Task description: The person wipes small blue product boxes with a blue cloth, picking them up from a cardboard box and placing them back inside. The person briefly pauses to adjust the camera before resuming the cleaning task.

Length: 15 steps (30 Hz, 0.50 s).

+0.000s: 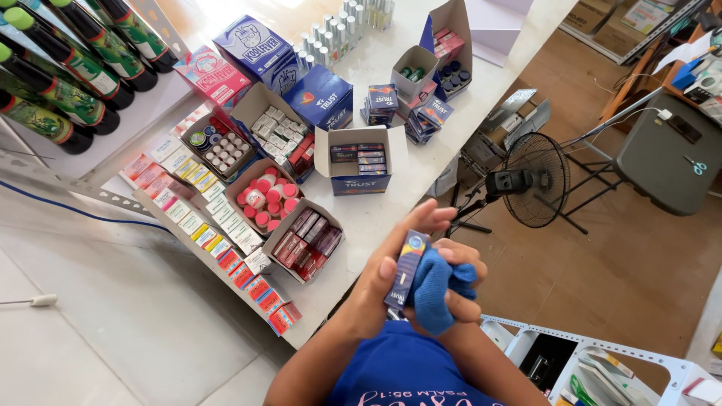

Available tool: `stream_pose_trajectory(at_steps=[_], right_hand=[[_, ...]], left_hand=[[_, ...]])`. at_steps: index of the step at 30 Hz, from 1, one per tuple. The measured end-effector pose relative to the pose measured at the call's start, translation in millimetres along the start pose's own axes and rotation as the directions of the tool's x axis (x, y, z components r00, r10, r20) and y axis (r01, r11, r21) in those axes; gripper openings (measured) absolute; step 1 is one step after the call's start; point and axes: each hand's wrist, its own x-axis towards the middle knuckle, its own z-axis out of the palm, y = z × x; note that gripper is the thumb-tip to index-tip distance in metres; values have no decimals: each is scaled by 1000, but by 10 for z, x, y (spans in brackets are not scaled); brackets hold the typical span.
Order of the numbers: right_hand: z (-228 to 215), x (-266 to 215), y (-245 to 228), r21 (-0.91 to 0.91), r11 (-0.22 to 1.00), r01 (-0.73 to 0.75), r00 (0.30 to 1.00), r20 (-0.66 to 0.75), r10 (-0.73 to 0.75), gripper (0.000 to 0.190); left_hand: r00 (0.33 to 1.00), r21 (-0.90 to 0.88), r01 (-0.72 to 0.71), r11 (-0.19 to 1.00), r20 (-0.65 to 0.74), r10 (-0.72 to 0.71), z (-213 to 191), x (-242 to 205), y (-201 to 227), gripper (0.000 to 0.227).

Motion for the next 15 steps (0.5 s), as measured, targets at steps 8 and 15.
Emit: stream_pose_trajectory(at_steps=[8,15], right_hand=[[-113,-69,335,-182,983,-1,993,-114,-21,49],[-19,-224,61,35,999,-24,992,-123,28,48]], left_hand=[[984,-4,8,1000,180,-7,47,-5,-54,125],[996,-27,27,999,84,-25,91,3,-150,121]])
